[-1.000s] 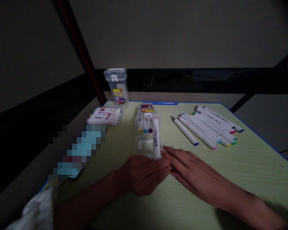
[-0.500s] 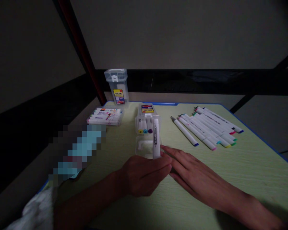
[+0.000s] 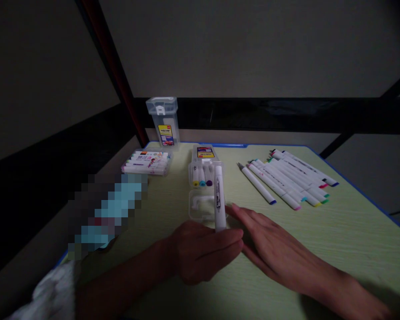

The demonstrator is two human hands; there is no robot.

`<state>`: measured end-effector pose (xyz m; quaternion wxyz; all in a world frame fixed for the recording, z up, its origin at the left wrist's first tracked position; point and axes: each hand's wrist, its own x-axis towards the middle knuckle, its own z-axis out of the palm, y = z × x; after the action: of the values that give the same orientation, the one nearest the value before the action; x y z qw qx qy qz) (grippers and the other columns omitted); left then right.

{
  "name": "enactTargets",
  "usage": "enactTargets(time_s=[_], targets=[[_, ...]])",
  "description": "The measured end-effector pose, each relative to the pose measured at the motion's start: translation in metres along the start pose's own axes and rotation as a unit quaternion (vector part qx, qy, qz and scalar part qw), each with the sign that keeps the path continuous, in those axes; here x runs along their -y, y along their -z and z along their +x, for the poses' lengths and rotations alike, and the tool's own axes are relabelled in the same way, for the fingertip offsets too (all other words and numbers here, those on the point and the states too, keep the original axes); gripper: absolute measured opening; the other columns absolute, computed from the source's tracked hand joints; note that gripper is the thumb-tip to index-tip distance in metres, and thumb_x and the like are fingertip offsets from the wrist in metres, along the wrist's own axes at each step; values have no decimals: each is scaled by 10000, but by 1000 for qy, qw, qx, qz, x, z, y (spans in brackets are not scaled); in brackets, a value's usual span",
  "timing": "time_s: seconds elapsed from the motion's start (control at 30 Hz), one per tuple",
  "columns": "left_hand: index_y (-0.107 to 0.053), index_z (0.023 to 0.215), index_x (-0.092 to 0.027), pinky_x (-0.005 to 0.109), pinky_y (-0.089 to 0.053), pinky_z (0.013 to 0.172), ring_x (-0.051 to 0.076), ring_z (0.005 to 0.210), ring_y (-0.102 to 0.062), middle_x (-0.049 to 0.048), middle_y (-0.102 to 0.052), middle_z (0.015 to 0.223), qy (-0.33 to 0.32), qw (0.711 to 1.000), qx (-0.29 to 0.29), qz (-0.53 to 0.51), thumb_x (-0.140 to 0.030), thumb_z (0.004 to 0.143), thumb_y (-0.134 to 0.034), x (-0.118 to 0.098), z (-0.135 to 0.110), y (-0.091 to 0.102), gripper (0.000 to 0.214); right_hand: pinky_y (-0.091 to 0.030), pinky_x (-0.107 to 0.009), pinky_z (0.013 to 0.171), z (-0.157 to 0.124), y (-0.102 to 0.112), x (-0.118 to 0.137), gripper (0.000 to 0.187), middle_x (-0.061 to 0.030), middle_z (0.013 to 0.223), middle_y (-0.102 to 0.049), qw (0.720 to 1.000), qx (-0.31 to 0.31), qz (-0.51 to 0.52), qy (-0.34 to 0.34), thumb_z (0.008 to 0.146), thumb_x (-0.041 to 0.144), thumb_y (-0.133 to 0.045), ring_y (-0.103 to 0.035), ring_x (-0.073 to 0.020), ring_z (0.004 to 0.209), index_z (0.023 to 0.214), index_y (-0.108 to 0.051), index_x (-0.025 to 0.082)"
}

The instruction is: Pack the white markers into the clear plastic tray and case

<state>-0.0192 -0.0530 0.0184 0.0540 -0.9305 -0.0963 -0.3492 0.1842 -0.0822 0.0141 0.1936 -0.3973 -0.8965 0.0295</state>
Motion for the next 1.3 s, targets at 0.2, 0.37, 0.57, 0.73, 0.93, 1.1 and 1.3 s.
enactTargets(time_s=[0.2,0.37,0.57,0.73,0.93,1.1,1.3], targets=[[-588,910,-79,216,-494,469,101,599,-630,81,-698,900,-21,999,-32,-28,-95,877,-379,-2,7,3,212,-483,-434,872,-1,-1,1,522,-187,1200,-542,1000,6,-9,18,854,135,-372,-518,-253,1103,1348,-216,81],[-571,914,-70,226,-500,488,115,626,-638,91,-697,875,-30,998,-34,-53,-80,868,-388,-1,7,1,189,-464,-433,904,-1,1,1,486,-165,1239,-524,999,13,-7,51,857,124,-382,-484,-247,1141,1328,-275,78],[-562,924,-74,224,-500,492,121,635,-638,85,-691,856,-22,998,-29,-41,-76,869,-358,2,8,-5,211,-447,-406,933,-1,0,1,490,-125,1281,-499,998,7,7,59,858,121,-382,-457,-221,1171,1340,-291,109],[-562,916,-88,179,-503,484,100,628,-639,75,-697,832,-26,997,-73,-21,-94,879,-334,6,8,-11,230,-469,-387,910,0,0,2,475,-135,1202,-559,999,0,7,42,852,118,-379,-505,-215,1119,1322,-315,91],[-553,940,-93,160,-526,545,105,700,-656,84,-698,865,-9,997,-82,0,-94,862,-380,8,7,-14,189,-471,-403,902,-1,0,2,476,-160,1210,-546,1000,11,6,29,856,125,-381,-516,-230,1105,1321,-286,81],[-534,998,-60,192,-542,650,149,879,-643,136,-665,961,19,998,-65,2,-106,832,-386,10,8,-12,227,-460,-434,909,-2,-2,0,546,-178,1253,-505,1000,2,10,20,852,132,-390,-501,-244,1125,1359,-192,89],[-512,1048,-70,218,-539,684,157,879,-641,144,-635,1024,80,995,-52,-15,-85,834,-352,14,5,-13,267,-470,-454,889,0,-1,-1,546,-188,1227,-523,1000,-7,1,23,850,137,-384,-519,-255,1105,1360,-197,82]])
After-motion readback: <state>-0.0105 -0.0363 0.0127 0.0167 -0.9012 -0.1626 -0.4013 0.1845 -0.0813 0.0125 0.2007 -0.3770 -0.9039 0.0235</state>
